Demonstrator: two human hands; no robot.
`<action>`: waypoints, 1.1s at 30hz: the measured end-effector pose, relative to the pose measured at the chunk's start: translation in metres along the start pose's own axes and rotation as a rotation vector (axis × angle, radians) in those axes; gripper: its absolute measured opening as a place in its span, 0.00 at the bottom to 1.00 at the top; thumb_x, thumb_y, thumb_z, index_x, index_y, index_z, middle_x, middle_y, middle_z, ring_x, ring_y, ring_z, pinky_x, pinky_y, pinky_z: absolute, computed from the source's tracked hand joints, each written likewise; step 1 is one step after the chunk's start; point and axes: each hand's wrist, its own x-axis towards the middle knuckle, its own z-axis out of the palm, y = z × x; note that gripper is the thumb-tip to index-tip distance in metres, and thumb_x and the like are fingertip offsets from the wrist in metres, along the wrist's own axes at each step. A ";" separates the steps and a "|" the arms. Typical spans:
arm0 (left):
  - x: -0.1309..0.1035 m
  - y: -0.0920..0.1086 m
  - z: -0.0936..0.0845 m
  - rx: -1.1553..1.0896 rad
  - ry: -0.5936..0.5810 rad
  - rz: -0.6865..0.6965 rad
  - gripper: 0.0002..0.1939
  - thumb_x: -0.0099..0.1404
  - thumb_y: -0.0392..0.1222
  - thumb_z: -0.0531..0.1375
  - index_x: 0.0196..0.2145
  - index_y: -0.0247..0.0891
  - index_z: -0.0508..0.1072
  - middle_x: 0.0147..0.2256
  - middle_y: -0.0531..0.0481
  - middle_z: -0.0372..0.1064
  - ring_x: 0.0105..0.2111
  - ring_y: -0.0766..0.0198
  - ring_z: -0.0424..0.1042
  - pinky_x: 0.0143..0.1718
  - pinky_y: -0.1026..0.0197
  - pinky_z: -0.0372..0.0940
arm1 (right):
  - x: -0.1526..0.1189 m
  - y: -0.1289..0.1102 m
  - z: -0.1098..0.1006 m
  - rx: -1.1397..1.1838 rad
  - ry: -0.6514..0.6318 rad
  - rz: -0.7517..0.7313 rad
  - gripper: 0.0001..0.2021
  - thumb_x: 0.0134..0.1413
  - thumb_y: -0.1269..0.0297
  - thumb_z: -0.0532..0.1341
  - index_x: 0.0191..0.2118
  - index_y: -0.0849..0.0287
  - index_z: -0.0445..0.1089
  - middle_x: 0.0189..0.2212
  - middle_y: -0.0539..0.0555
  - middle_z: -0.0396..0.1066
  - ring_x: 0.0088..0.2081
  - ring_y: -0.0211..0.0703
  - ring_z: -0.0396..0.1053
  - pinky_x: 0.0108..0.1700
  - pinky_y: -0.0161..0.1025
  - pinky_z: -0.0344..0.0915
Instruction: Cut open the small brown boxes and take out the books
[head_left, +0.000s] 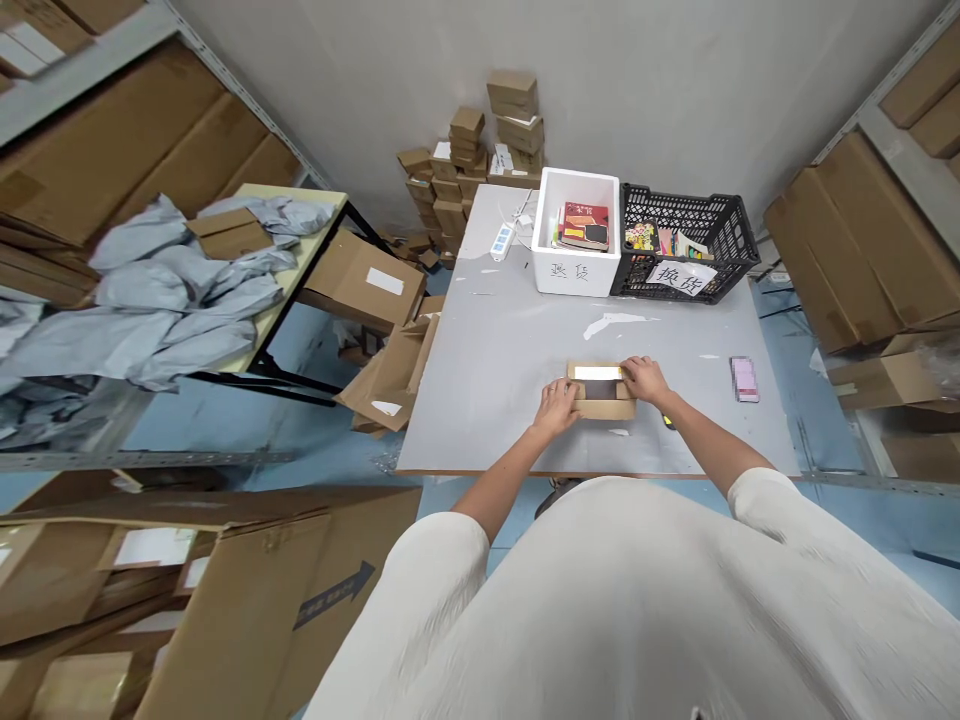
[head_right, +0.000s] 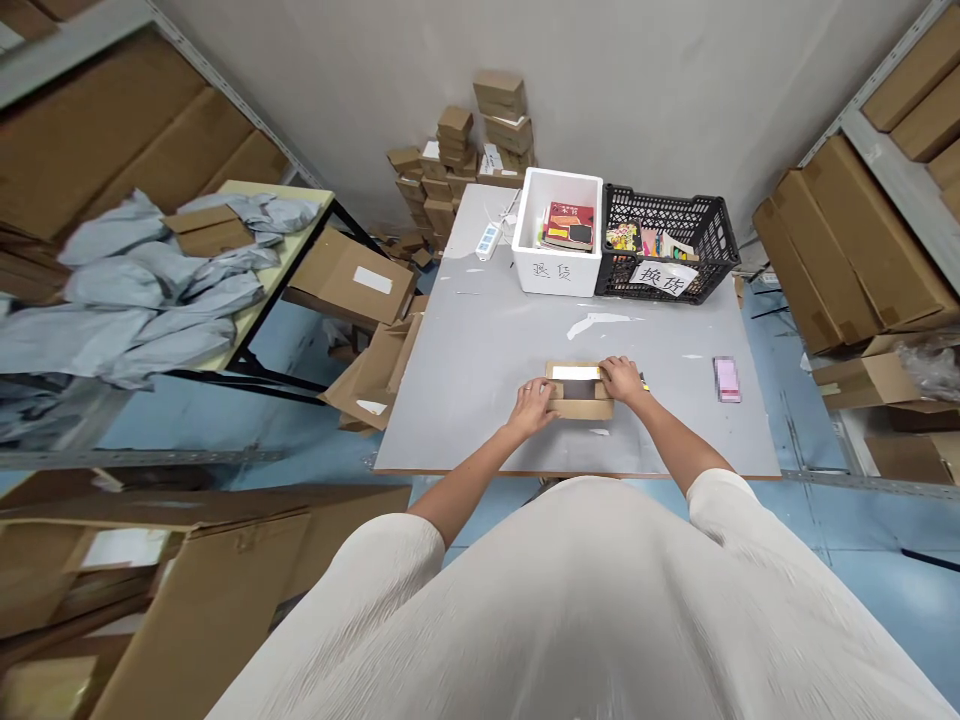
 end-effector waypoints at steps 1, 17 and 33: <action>0.001 0.000 0.001 0.003 -0.010 0.010 0.31 0.65 0.44 0.72 0.62 0.44 0.68 0.65 0.37 0.64 0.68 0.42 0.62 0.70 0.39 0.56 | 0.002 0.002 0.000 0.015 0.009 0.002 0.22 0.64 0.66 0.59 0.62 0.54 0.76 0.61 0.62 0.76 0.59 0.65 0.68 0.61 0.58 0.65; 0.021 -0.002 -0.025 0.125 -0.195 0.104 0.37 0.63 0.42 0.73 0.67 0.44 0.68 0.64 0.35 0.66 0.66 0.40 0.64 0.67 0.40 0.59 | 0.033 0.008 0.017 0.124 0.173 0.244 0.15 0.73 0.60 0.52 0.54 0.54 0.73 0.63 0.67 0.68 0.57 0.62 0.68 0.56 0.54 0.69; 0.076 -0.001 -0.029 0.223 -0.441 0.238 0.39 0.53 0.47 0.77 0.63 0.52 0.77 0.81 0.44 0.40 0.79 0.32 0.36 0.76 0.24 0.34 | 0.008 -0.048 0.019 -0.055 -0.048 0.360 0.42 0.60 0.58 0.62 0.77 0.62 0.52 0.74 0.70 0.58 0.70 0.67 0.58 0.70 0.60 0.54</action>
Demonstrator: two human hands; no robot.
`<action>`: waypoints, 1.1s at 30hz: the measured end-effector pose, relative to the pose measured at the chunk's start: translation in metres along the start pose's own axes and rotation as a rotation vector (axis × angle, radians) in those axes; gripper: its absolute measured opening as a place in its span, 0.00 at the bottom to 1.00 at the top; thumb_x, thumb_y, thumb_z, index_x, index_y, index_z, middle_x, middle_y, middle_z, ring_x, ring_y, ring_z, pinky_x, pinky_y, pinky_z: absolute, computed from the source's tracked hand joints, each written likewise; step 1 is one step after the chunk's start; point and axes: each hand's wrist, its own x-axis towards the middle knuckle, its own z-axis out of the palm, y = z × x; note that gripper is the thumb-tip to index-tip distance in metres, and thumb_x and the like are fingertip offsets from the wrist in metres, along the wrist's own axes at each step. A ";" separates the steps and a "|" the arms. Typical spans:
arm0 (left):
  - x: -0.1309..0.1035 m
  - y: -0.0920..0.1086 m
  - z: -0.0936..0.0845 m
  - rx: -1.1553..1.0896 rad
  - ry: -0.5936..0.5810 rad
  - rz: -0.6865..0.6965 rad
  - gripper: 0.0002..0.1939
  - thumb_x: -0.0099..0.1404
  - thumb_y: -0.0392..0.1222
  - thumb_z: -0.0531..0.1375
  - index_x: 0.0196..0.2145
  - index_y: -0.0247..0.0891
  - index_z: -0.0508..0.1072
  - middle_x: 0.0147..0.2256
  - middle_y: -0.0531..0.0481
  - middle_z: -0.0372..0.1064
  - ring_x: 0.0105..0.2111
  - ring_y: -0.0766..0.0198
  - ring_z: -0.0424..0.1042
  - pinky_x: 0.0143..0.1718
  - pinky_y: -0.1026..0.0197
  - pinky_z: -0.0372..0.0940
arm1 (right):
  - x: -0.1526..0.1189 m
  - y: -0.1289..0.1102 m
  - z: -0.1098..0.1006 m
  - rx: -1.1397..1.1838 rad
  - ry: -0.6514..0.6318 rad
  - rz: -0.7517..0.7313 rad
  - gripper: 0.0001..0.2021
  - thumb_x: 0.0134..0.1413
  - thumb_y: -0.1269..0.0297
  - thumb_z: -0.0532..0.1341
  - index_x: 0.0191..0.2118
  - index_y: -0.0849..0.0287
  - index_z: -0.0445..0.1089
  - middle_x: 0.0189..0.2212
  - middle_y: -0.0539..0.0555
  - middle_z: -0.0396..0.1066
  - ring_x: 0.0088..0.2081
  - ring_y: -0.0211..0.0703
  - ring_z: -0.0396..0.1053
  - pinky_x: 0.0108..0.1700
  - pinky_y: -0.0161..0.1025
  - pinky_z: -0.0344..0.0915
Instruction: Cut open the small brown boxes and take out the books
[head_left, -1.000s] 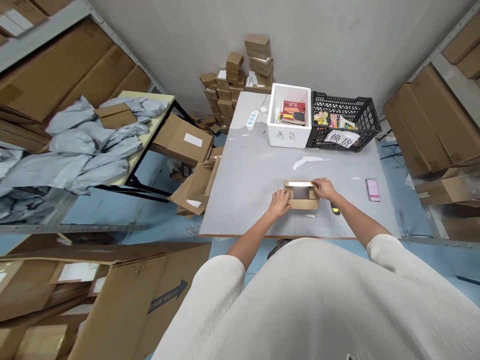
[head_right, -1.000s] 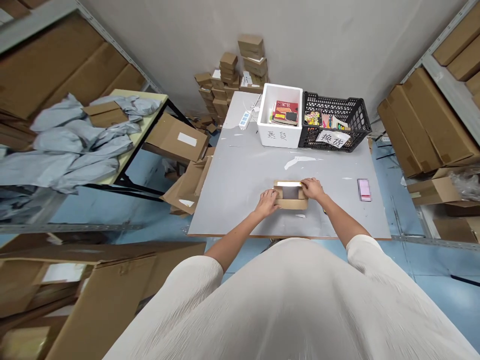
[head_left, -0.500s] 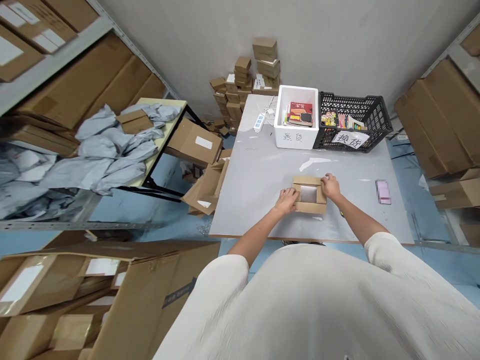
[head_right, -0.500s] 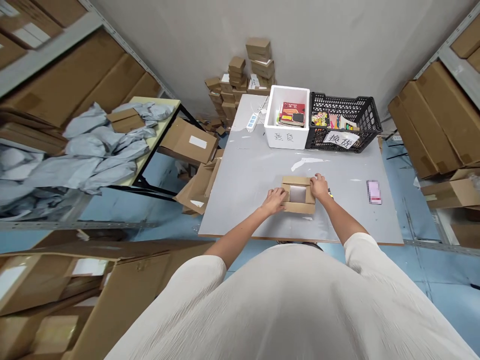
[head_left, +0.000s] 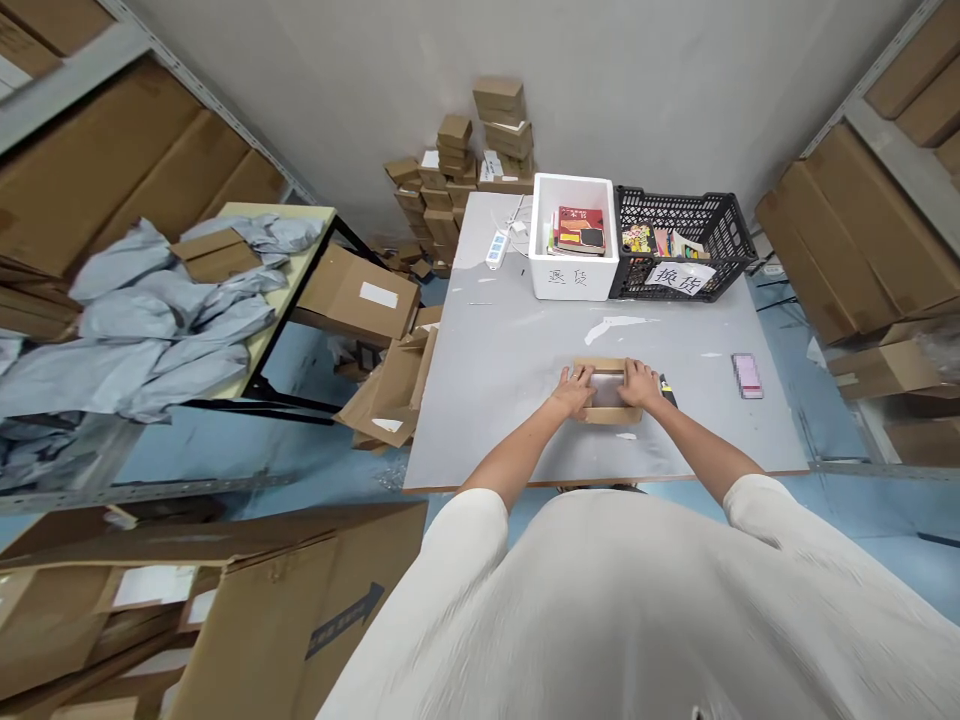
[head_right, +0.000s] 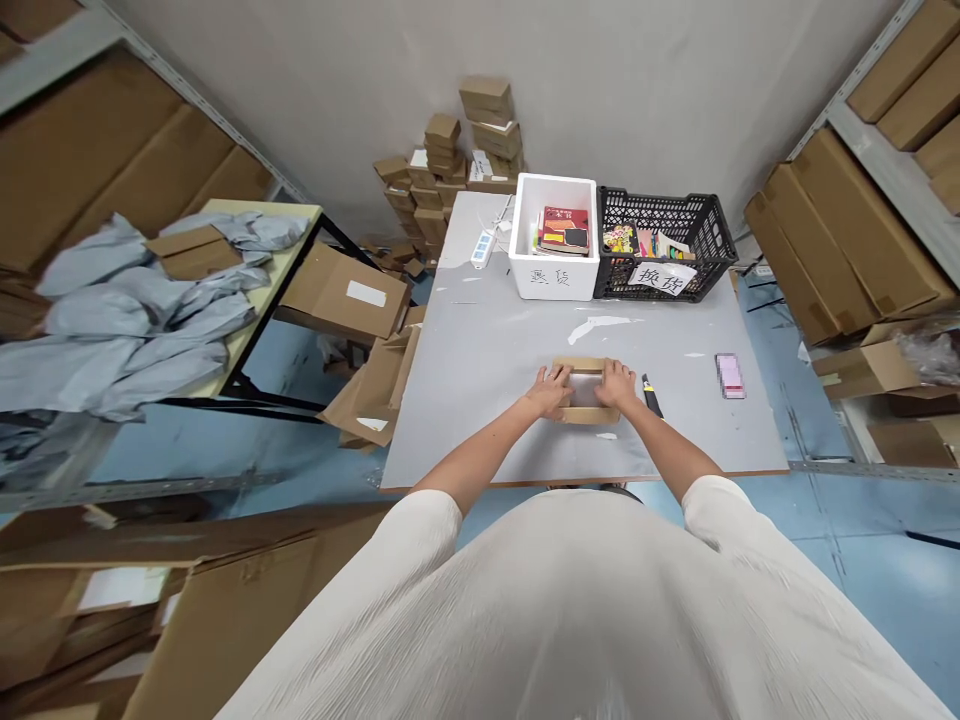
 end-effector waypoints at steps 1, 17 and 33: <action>0.001 0.000 -0.001 0.007 -0.004 0.005 0.37 0.53 0.47 0.77 0.61 0.51 0.78 0.80 0.45 0.41 0.79 0.32 0.37 0.76 0.24 0.35 | 0.002 0.004 -0.003 0.043 -0.013 -0.002 0.42 0.60 0.57 0.61 0.78 0.60 0.51 0.74 0.68 0.58 0.70 0.68 0.58 0.70 0.60 0.55; -0.048 -0.020 -0.015 0.125 0.289 0.033 0.39 0.61 0.53 0.74 0.66 0.40 0.70 0.78 0.32 0.47 0.79 0.35 0.41 0.78 0.31 0.31 | -0.008 0.086 -0.002 0.248 0.162 -0.153 0.40 0.56 0.63 0.59 0.76 0.58 0.57 0.71 0.67 0.62 0.67 0.66 0.62 0.65 0.62 0.63; -0.027 -0.027 -0.021 -0.176 0.023 -0.080 0.69 0.53 0.56 0.75 0.80 0.49 0.40 0.80 0.38 0.42 0.74 0.34 0.53 0.69 0.40 0.53 | -0.016 0.007 -0.024 -0.183 -0.004 -0.411 0.23 0.66 0.72 0.55 0.62 0.60 0.75 0.56 0.67 0.74 0.57 0.62 0.65 0.59 0.52 0.56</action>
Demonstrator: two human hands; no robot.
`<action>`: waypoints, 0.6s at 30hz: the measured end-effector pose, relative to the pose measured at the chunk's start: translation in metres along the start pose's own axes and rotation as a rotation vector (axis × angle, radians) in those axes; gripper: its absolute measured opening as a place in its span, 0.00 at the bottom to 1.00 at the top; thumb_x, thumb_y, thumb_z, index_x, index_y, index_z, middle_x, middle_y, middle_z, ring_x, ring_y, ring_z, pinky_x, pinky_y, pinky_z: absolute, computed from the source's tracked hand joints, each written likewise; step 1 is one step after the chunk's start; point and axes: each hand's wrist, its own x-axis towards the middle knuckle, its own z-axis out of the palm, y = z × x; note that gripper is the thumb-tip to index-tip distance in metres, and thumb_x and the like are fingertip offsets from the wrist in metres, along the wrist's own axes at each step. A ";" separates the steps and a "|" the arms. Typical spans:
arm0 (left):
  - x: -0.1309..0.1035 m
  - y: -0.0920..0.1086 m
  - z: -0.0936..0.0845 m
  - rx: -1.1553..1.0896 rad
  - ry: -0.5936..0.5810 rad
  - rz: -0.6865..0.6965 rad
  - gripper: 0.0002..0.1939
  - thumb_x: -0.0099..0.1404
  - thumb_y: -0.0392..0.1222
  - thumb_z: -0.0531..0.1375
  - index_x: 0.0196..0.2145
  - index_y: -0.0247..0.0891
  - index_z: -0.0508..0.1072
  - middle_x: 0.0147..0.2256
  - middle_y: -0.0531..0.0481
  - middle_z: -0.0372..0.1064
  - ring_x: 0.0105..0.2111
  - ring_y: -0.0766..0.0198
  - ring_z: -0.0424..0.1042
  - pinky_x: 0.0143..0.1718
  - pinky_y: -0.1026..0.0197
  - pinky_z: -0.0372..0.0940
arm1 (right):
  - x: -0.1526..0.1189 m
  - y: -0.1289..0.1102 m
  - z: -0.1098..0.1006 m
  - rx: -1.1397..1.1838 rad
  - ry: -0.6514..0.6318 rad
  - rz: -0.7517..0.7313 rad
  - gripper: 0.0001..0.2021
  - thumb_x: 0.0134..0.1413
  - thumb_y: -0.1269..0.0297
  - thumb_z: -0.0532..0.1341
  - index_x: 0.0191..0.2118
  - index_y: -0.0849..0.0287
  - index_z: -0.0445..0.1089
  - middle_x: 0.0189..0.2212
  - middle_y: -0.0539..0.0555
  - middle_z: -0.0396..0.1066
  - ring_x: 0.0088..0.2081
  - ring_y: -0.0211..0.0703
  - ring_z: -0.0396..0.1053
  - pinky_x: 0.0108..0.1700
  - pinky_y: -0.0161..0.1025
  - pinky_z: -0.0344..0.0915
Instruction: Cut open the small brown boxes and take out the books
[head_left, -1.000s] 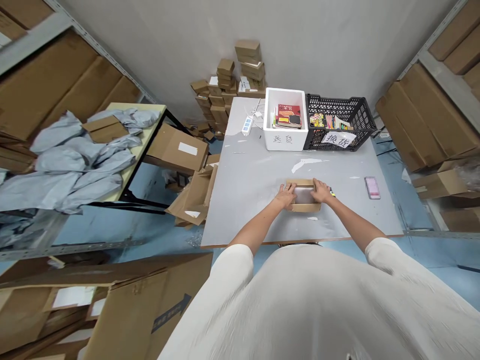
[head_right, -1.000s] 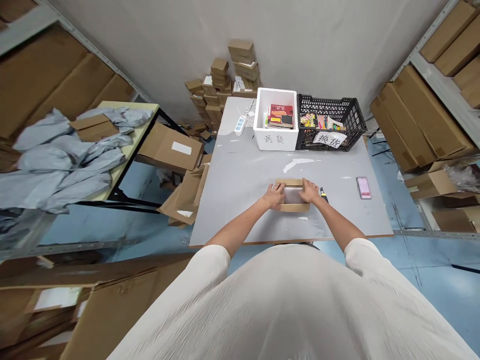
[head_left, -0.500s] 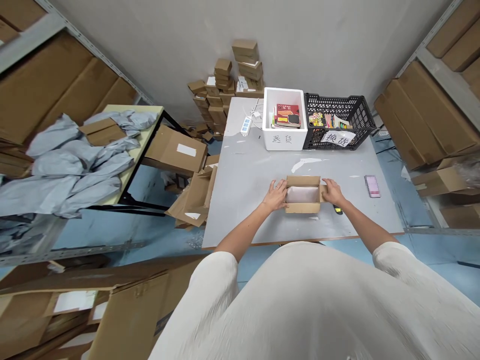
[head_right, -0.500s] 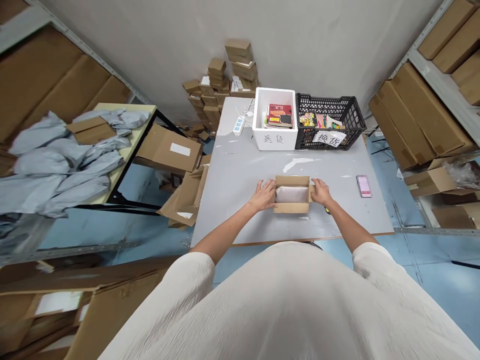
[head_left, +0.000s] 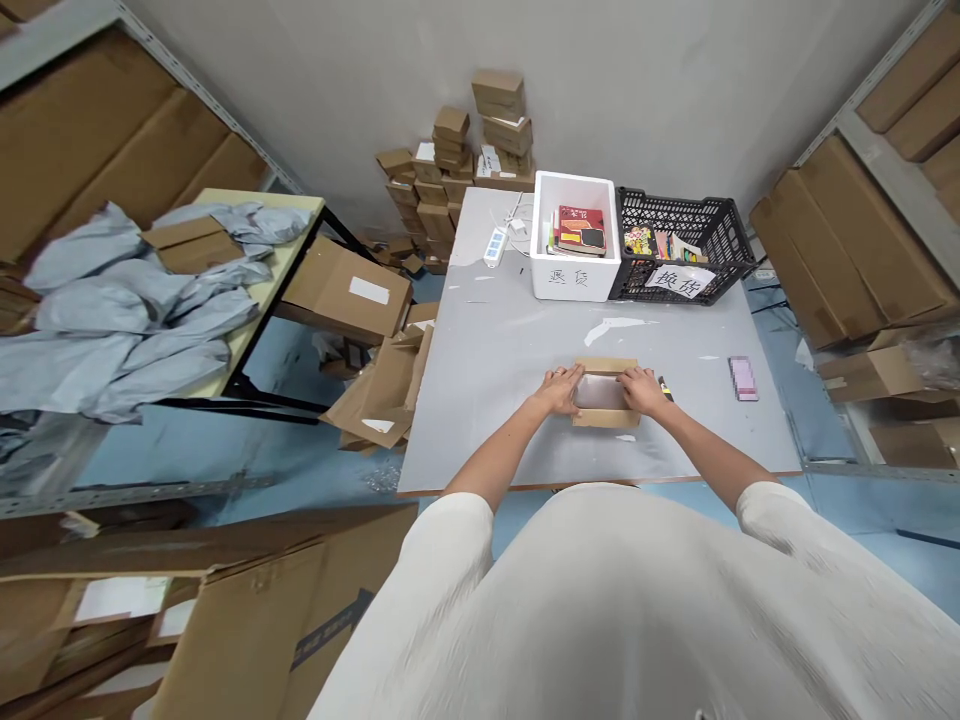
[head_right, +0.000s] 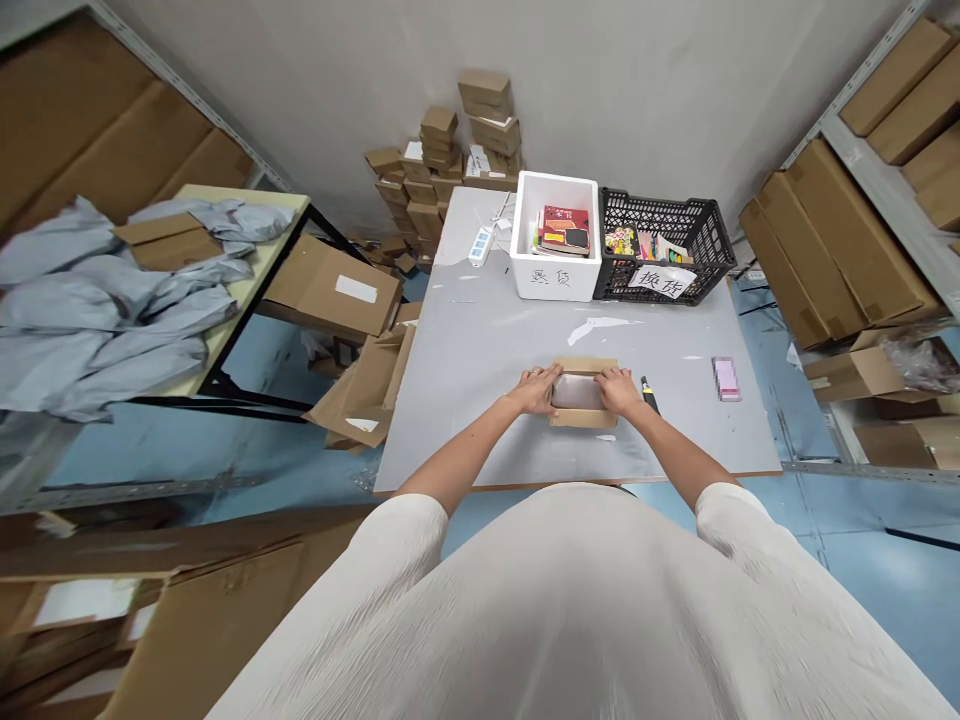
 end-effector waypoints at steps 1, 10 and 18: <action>0.000 0.000 0.001 -0.013 -0.001 -0.010 0.69 0.53 0.56 0.75 0.80 0.49 0.40 0.80 0.38 0.42 0.74 0.34 0.53 0.69 0.40 0.53 | 0.005 -0.008 0.000 0.003 -0.026 -0.011 0.22 0.68 0.71 0.55 0.63 0.60 0.75 0.58 0.67 0.74 0.59 0.62 0.66 0.59 0.52 0.56; -0.003 0.000 0.017 -0.042 0.098 -0.033 0.65 0.53 0.58 0.75 0.79 0.47 0.47 0.78 0.38 0.49 0.71 0.35 0.57 0.67 0.41 0.57 | 0.029 -0.043 0.006 0.050 -0.045 0.062 0.24 0.66 0.69 0.56 0.65 0.62 0.72 0.63 0.68 0.73 0.63 0.66 0.65 0.62 0.55 0.57; -0.005 0.000 0.018 -0.053 0.100 -0.040 0.64 0.54 0.58 0.73 0.79 0.46 0.45 0.78 0.39 0.50 0.71 0.36 0.57 0.68 0.42 0.55 | 0.024 -0.047 0.003 -0.040 -0.088 0.046 0.20 0.66 0.70 0.56 0.55 0.59 0.81 0.57 0.70 0.72 0.61 0.66 0.63 0.60 0.56 0.57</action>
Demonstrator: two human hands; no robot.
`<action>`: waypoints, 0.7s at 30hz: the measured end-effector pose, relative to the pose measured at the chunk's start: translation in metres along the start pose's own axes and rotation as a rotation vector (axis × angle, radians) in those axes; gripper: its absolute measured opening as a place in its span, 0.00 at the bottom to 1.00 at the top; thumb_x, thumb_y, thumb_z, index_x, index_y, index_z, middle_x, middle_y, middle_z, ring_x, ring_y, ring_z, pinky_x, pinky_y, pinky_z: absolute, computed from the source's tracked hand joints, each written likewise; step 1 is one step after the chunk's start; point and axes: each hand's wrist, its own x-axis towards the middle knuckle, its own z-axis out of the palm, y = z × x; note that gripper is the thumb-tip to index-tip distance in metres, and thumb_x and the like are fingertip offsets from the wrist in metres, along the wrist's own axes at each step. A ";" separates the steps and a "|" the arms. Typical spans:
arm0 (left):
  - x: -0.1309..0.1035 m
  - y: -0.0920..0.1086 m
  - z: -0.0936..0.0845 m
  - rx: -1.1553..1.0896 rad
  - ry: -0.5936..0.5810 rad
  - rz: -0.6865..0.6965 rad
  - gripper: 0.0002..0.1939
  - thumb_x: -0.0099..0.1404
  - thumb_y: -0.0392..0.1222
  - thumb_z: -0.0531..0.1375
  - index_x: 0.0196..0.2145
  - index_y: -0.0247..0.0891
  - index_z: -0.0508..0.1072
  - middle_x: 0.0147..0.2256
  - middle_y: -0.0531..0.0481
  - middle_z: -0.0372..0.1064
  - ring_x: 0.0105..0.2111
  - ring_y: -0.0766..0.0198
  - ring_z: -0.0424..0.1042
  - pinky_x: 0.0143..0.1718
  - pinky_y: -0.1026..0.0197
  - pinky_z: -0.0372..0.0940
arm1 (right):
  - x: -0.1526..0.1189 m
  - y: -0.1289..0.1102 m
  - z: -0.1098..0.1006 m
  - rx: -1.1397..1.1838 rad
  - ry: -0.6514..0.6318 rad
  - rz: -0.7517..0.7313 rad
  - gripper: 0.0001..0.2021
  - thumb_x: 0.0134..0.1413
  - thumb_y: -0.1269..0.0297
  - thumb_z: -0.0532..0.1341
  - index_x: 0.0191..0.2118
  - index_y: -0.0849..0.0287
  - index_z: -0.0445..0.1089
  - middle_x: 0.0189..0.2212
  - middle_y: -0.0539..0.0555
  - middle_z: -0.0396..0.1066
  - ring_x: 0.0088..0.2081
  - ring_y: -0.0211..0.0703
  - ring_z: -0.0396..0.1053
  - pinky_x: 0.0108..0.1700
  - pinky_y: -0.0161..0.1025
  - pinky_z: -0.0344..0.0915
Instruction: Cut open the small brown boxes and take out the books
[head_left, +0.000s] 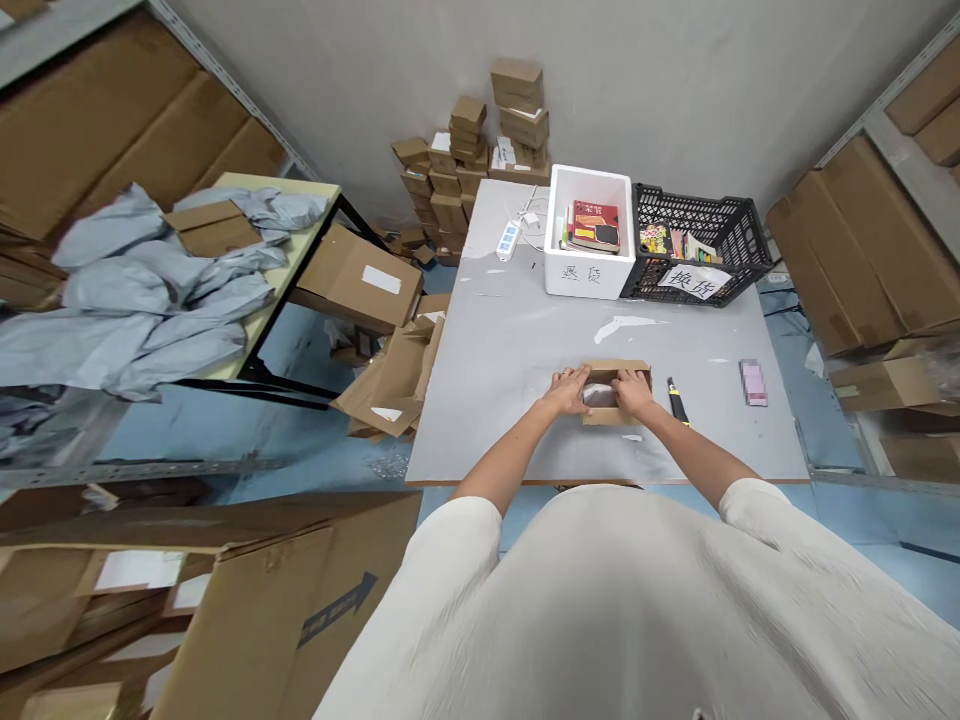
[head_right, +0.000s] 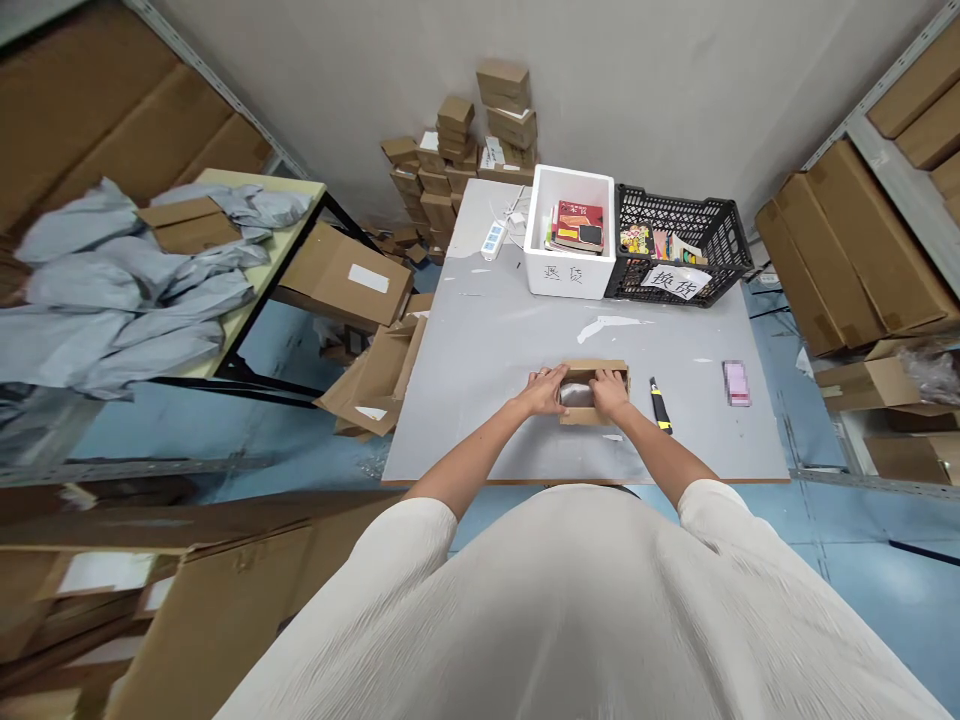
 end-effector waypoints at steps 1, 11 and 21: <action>-0.001 0.000 0.000 -0.007 0.002 0.001 0.64 0.53 0.58 0.72 0.79 0.46 0.45 0.79 0.40 0.50 0.71 0.36 0.57 0.68 0.42 0.55 | -0.001 0.000 0.000 -0.005 -0.001 0.007 0.20 0.67 0.70 0.55 0.55 0.59 0.82 0.57 0.71 0.72 0.61 0.66 0.63 0.59 0.56 0.57; -0.010 0.002 0.001 -0.014 0.063 -0.087 0.61 0.54 0.55 0.72 0.78 0.46 0.49 0.78 0.37 0.51 0.71 0.32 0.56 0.66 0.37 0.54 | -0.008 0.032 -0.015 0.284 0.228 0.081 0.22 0.71 0.64 0.51 0.60 0.57 0.77 0.51 0.63 0.80 0.54 0.63 0.68 0.57 0.54 0.61; -0.010 0.009 -0.001 0.094 0.033 -0.037 0.39 0.59 0.59 0.71 0.65 0.49 0.72 0.78 0.40 0.48 0.73 0.37 0.52 0.70 0.33 0.51 | -0.008 0.119 -0.051 0.753 0.567 0.399 0.18 0.66 0.54 0.56 0.47 0.61 0.78 0.39 0.58 0.80 0.40 0.51 0.73 0.46 0.43 0.69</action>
